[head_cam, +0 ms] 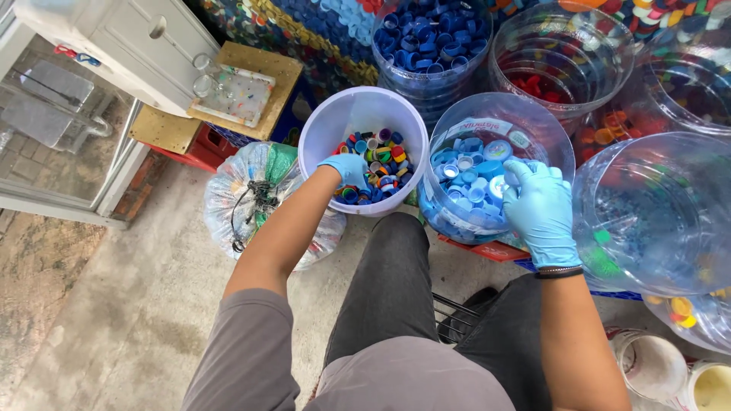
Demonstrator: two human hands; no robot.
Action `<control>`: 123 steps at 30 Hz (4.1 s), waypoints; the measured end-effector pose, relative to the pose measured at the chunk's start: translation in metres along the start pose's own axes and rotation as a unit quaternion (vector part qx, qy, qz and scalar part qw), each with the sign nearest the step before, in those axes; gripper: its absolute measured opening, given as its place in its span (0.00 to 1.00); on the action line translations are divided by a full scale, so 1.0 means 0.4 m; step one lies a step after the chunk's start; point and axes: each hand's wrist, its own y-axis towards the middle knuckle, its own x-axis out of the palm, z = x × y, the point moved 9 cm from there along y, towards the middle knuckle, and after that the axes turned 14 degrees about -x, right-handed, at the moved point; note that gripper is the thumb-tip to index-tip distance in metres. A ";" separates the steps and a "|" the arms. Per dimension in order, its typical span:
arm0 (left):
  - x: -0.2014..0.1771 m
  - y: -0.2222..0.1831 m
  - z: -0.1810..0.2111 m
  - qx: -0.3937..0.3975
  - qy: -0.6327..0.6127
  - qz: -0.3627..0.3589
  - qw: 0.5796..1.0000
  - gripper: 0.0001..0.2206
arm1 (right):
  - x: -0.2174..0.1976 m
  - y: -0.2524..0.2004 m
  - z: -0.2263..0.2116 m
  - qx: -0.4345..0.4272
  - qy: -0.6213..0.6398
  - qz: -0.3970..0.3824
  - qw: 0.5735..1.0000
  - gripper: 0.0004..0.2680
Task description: Sorting a mixture of plastic bottle caps into separate containers based on their color
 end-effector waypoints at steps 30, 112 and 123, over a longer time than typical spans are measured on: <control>-0.670 -0.137 0.269 0.129 -0.273 0.261 0.917 0.09 | -0.189 -0.044 -0.216 -0.058 0.388 0.203 0.897 0.08; -0.057 0.198 -0.027 0.007 0.033 0.050 0.998 0.14 | -0.147 -0.091 -0.268 0.017 0.426 0.157 0.891 0.14; 0.020 0.207 -0.010 -0.042 0.142 -0.045 0.988 0.15 | -0.118 -0.029 -0.340 -0.037 0.421 0.146 0.894 0.13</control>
